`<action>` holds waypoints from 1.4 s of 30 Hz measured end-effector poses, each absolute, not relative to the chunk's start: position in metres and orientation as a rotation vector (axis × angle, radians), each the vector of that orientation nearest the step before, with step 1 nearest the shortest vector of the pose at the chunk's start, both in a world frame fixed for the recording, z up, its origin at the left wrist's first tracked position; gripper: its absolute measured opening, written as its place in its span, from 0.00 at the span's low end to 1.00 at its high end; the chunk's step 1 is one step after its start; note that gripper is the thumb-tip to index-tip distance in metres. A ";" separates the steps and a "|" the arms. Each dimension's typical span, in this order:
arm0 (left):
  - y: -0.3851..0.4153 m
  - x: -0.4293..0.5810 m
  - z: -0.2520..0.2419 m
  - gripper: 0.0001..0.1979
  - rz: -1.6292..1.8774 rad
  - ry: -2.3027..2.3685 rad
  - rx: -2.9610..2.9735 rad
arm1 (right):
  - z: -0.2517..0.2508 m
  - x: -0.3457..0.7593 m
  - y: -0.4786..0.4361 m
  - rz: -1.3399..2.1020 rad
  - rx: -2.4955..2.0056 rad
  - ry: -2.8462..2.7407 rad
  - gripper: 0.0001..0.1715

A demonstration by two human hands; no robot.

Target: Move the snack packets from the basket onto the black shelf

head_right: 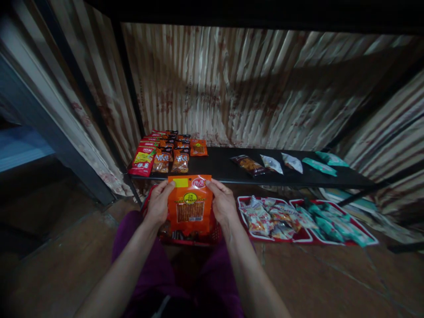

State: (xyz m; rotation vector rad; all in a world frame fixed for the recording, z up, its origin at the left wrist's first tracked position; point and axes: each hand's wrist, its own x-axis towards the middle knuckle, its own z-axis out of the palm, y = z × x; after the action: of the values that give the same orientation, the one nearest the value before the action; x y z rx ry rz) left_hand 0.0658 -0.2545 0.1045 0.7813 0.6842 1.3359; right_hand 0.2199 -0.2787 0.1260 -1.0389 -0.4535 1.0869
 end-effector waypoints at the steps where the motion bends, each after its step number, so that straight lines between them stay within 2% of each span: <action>1: -0.254 0.068 0.103 0.15 1.332 0.685 0.761 | 0.125 0.220 -0.279 1.087 -1.039 -0.454 0.19; 8: -0.251 0.071 0.087 0.16 1.280 0.614 0.749 | 0.115 0.232 -0.273 1.130 -1.018 -0.368 0.15; 16: -0.256 0.064 0.064 0.11 1.093 0.672 0.949 | 0.100 0.246 -0.259 1.167 -1.022 -0.307 0.08; 21: -0.256 0.067 0.062 0.12 1.097 0.733 0.916 | 0.098 0.249 -0.258 1.234 -1.020 -0.342 0.07; 28: -0.256 0.070 0.069 0.14 1.206 0.781 0.744 | 0.089 0.242 -0.281 1.261 -1.081 -0.504 0.17; 36: -0.259 0.074 0.070 0.17 1.172 0.755 0.641 | 0.087 0.237 -0.280 1.200 -1.089 -0.444 0.17; 42: -0.253 0.075 0.065 0.19 1.213 0.782 0.582 | 0.083 0.239 -0.286 1.313 -1.079 -0.517 0.19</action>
State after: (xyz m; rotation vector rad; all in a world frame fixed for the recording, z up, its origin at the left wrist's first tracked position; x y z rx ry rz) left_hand 0.0750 -0.2529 0.0645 0.5819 0.7824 1.2131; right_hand 0.2385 -0.2865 0.0833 -1.0788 -0.5174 1.3126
